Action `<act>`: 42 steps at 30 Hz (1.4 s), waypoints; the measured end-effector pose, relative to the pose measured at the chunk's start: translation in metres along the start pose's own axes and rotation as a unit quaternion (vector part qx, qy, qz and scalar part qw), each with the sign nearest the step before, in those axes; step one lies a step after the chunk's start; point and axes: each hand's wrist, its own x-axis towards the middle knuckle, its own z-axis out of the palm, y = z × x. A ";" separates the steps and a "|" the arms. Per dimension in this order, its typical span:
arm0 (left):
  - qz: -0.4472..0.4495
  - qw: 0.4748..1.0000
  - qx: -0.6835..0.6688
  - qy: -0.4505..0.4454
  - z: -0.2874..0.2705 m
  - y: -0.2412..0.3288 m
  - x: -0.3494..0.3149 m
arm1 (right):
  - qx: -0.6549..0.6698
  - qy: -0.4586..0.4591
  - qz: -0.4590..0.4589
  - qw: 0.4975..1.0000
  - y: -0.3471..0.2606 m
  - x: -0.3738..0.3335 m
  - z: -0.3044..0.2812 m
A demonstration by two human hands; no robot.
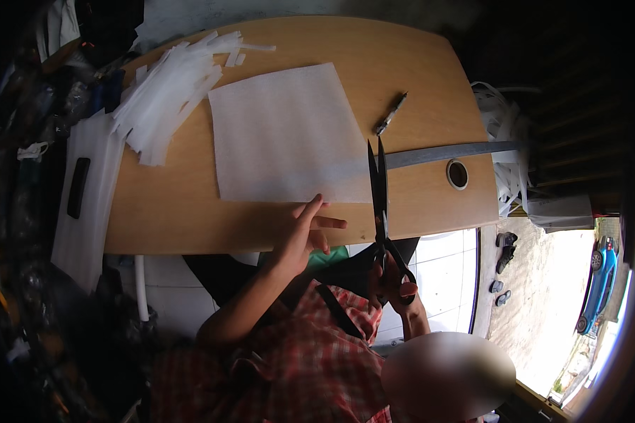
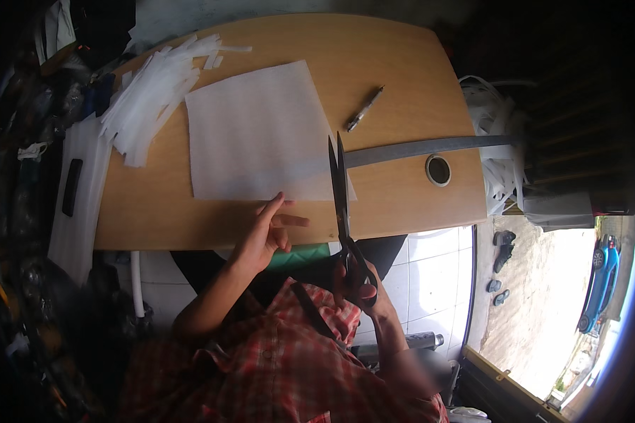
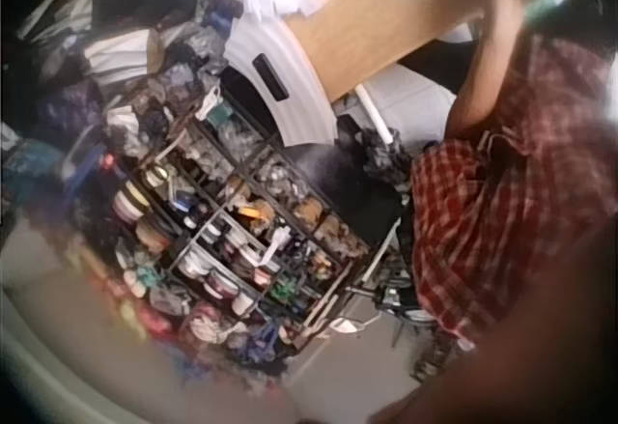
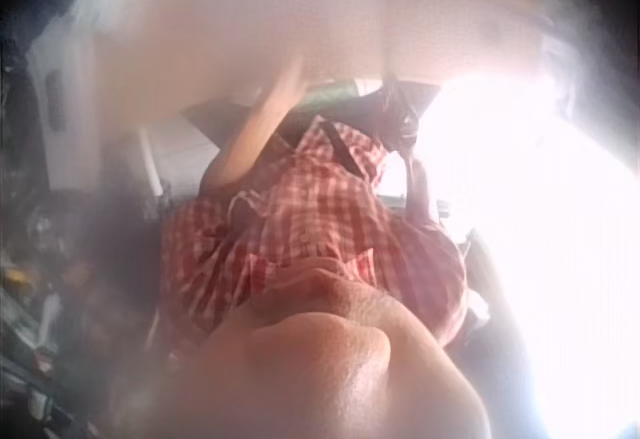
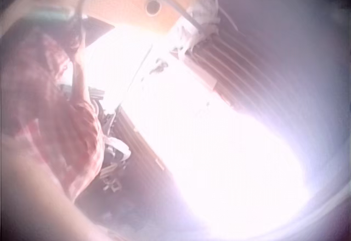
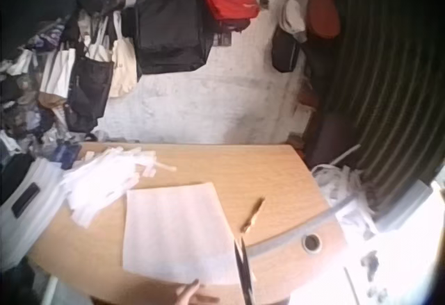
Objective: The person measures and marks a white foam sheet using a metal ruler and a pen, then cuts the sheet into strips with scissors. The person repeats the measuring and cutting process on another foam sheet, producing multiple uniform strips.
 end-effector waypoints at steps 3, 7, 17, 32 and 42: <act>-0.013 0.999 -0.001 0.030 0.000 0.003 0.009 | -0.055 0.030 0.027 0.998 0.009 -0.021 0.005; 0.026 0.997 -0.024 0.064 0.000 0.002 0.019 | -0.148 0.029 0.082 0.985 0.003 -0.054 0.003; 0.161 0.980 0.013 0.119 0.012 -0.021 0.012 | -0.275 0.031 0.099 0.956 0.039 -0.055 0.011; 0.196 0.970 0.074 0.126 0.013 -0.025 0.001 | -0.251 0.027 0.039 0.967 0.032 -0.020 0.018; 0.157 0.982 0.075 0.079 0.005 -0.018 0.009 | -0.281 0.059 0.034 0.957 0.037 -0.023 0.022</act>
